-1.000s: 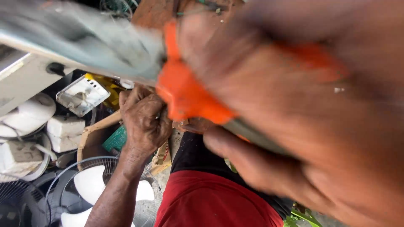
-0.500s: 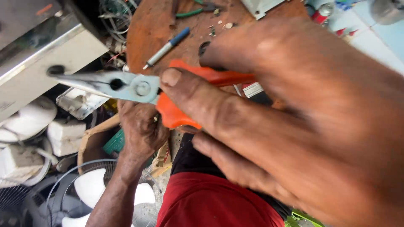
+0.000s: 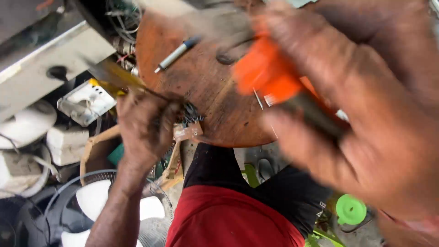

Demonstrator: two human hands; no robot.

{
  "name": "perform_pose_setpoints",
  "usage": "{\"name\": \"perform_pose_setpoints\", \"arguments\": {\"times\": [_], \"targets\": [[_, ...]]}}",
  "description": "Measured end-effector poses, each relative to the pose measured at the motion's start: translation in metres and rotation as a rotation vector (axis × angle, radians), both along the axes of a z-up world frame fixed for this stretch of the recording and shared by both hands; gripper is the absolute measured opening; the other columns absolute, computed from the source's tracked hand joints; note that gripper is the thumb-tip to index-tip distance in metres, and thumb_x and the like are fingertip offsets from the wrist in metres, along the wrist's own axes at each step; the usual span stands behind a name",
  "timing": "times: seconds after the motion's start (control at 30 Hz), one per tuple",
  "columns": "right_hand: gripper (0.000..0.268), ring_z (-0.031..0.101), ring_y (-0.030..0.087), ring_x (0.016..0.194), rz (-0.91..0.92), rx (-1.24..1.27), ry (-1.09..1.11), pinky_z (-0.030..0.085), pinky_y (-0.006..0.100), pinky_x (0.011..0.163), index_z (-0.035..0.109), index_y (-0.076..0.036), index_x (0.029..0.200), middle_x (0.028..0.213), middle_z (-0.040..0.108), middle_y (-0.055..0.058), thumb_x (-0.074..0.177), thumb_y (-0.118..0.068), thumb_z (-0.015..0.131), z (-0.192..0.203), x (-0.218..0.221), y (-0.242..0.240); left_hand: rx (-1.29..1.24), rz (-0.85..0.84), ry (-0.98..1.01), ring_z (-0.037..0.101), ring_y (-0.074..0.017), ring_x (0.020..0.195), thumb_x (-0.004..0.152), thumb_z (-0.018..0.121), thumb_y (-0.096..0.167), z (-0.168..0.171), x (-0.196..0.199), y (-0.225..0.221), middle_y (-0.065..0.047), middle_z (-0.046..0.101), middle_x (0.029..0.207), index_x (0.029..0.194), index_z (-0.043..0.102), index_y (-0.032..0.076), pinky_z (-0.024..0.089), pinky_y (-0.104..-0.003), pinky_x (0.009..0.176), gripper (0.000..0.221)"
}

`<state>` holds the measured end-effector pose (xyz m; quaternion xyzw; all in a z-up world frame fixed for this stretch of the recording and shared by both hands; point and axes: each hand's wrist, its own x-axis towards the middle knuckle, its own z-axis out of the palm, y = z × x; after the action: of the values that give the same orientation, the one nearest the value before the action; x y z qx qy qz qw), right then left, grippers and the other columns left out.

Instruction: A person is repairing a circuit board using a soldering iron, pliers, and a screwdriver on a workbench.

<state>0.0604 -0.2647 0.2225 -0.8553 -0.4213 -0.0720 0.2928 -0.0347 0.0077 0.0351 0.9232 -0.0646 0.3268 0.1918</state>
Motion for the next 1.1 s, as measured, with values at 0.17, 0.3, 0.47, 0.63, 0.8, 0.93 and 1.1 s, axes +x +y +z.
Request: {"name": "perform_pose_setpoints", "arguments": {"times": [0.17,0.3,0.47,0.63,0.8,0.93,1.1], "targets": [[0.056,0.045,0.053,0.14,0.029,-0.143,-0.283,0.041,0.058,0.115,0.058,0.002,0.142,0.146,0.056,0.027,0.098,-0.029,0.073,-0.182,0.037,0.035,-0.647,0.08,-0.257,0.066,-0.0187,0.088,0.109,0.064,0.009,0.022,-0.004,0.025,-0.016,0.071,0.099,0.085,0.054,0.003,0.049,-0.027,0.067,0.026],[0.06,0.055,0.043,0.11,-0.012,-0.314,-0.097,0.051,0.053,0.088,0.049,-0.005,0.15,0.136,0.056,0.021,0.091,-0.004,0.062,-0.273,0.05,0.055,-1.041,0.145,-0.26,0.064,-0.0127,0.076,0.104,0.061,0.035,0.038,-0.011,0.012,-0.005,0.072,0.096,0.1,0.07,0.007,0.058,-0.028,0.063,0.029],[0.053,0.057,0.04,0.117,-0.03,-0.101,0.163,0.047,0.054,0.097,0.052,-0.006,0.148,0.137,0.059,0.021,0.097,-0.014,0.058,-0.253,0.055,0.055,-1.423,0.212,-0.319,0.062,-0.0138,0.074,0.104,0.066,0.026,-0.001,-0.009,0.024,-0.01,0.068,0.077,0.095,0.069,0.003,0.051,-0.027,0.077,0.025],[0.048,0.059,0.037,0.123,-0.071,0.096,0.426,0.043,0.054,0.106,0.054,-0.006,0.146,0.137,0.061,0.021,0.101,-0.023,0.053,-0.229,0.053,0.051,-1.475,0.263,-0.342,0.06,-0.0119,0.07,0.101,0.068,0.022,0.027,-0.011,0.01,-0.009,0.066,0.071,0.095,0.072,-0.001,0.05,-0.024,0.07,0.023],[0.047,0.06,0.035,0.13,-0.151,0.322,0.698,0.039,0.055,0.114,0.057,-0.006,0.145,0.137,0.064,0.021,0.106,-0.032,0.049,-0.193,0.044,0.044,-1.4,0.329,-0.325,0.049,-0.0005,0.068,0.099,0.074,0.016,-0.019,0.0,0.027,0.001,0.057,0.068,0.099,0.075,-0.002,0.043,-0.013,0.07,0.018],[0.075,0.064,0.031,0.092,0.196,0.324,0.707,0.055,0.043,0.082,0.053,0.001,0.144,0.139,0.059,0.031,0.094,-0.054,0.049,-0.165,0.022,0.045,-1.404,0.274,-0.318,0.049,-0.0052,0.071,0.101,0.072,0.017,-0.03,0.004,0.02,-0.005,0.059,0.067,0.099,0.074,-0.002,0.047,-0.019,0.069,0.02],[0.056,0.068,0.02,0.084,0.165,0.368,0.774,0.06,0.032,0.069,0.057,0.005,0.141,0.133,0.067,0.027,0.091,-0.02,0.064,-0.182,0.01,0.024,-1.404,0.266,-0.28,0.049,-0.005,0.071,0.102,0.071,0.017,-0.02,0.002,0.01,-0.003,0.059,0.067,0.098,0.074,-0.001,0.046,-0.019,0.071,0.019]]}}
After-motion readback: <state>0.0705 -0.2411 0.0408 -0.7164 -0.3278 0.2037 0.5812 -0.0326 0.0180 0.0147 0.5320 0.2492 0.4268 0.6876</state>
